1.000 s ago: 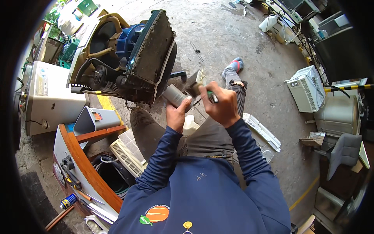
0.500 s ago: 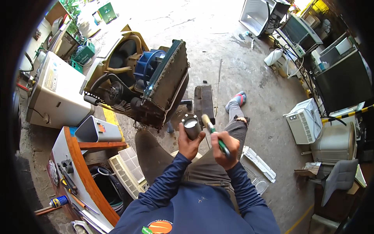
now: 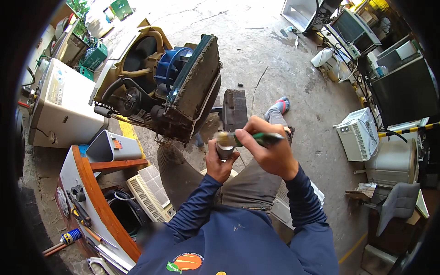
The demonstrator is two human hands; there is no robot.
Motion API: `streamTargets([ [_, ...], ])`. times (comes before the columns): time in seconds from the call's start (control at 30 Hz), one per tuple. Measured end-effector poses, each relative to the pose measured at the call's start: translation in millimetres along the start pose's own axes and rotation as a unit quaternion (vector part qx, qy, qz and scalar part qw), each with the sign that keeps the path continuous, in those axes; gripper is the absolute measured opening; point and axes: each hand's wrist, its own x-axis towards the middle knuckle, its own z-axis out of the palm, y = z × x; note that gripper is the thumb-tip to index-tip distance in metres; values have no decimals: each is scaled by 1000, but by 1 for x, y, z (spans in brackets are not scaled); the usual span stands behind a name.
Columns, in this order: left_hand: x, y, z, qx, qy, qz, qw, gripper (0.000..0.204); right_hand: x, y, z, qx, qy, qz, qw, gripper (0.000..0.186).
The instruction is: Disassembling, cleaning, and inspecting components of an air conditioning unit.
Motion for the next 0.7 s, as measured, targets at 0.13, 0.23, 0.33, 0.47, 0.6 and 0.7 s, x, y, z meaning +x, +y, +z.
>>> streamTargets([
  [0.13,-3,-5,-2,22,-5,43,999,66,4,-1,2,-98,-68,-30,992,21],
  [0.23,-6,-12,-3,1,-16,35,999,67,4,-9,-3,-74,-127,-57,988,20],
  [0.33,-1,-3,-6,60,-28,120,991,63,16,10,-3,-59,-43,-86,994,20],
  [0.47,2,-4,-13,152,-50,218,963,58,35,14,-3,26,73,-38,996,17],
  [0.6,-4,-10,-19,234,-103,270,928,50,46,29,10,-81,-77,-16,994,14],
  [0.7,-13,-11,-24,273,-121,272,915,47,48,41,29,-111,-175,-51,977,13],
])
